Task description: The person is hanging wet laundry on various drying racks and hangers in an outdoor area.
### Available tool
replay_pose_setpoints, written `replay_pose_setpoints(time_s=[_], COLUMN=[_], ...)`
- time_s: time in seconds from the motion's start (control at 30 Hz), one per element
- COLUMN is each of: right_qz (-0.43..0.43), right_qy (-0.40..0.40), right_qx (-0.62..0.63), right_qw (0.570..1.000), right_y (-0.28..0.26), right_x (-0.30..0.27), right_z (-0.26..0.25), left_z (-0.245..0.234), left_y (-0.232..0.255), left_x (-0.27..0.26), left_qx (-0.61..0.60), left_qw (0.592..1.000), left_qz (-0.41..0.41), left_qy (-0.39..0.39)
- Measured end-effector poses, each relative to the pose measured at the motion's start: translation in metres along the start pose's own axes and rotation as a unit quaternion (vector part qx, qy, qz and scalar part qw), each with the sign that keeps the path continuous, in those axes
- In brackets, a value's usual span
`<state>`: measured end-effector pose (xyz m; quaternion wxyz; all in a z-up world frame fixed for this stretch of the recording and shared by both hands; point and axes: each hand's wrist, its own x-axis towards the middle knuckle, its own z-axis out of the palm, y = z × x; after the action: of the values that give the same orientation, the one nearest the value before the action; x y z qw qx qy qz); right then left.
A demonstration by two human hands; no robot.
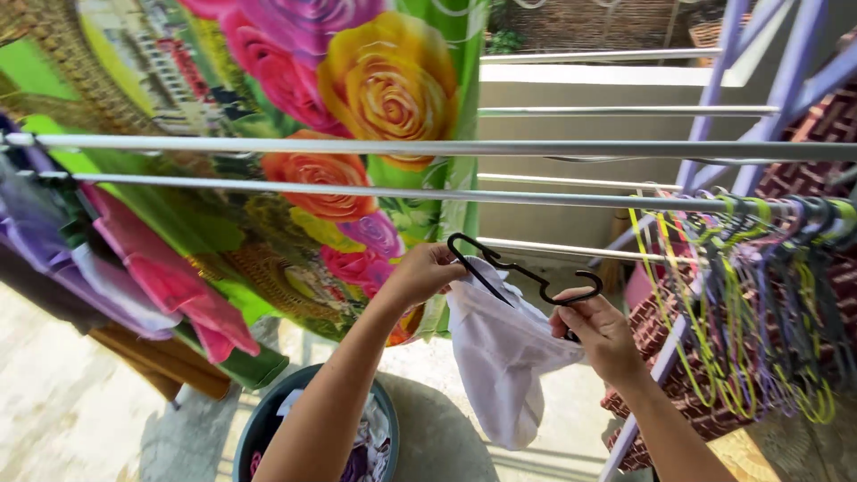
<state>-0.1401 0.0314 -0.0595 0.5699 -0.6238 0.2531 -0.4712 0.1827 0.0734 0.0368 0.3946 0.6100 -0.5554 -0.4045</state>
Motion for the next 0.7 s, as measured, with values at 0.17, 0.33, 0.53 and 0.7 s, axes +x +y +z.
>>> replay_pose_setpoints(time_s=[0.17, 0.33, 0.53, 0.7], right_qz=[0.052, 0.029, 0.044, 0.037], right_qy=[-0.157, -0.265, -0.358, -0.406], right_qx=[-0.16, -0.307, -0.438, -0.242], right_qw=[0.973, 0.914, 0.824, 0.88], right_y=[-0.044, -0.097, -0.122, -0.067], right_x=[0.034, 0.06, 0.079, 0.111], right_z=[0.075, 0.163, 0.245, 0.268], left_z=[-0.082, -0.133, -0.168, -0.161], left_y=[-0.041, -0.058, -0.036, -0.024], left_x=[-0.065, -0.13, -0.182, -0.196], left_qx=[0.125, 0.215, 0.343, 0.292], left_qw=[0.984, 0.943, 0.877, 0.923], left_qz=[-0.049, -0.094, -0.101, 0.094], left_qy=[0.117, 0.236, 0.321, 0.233])
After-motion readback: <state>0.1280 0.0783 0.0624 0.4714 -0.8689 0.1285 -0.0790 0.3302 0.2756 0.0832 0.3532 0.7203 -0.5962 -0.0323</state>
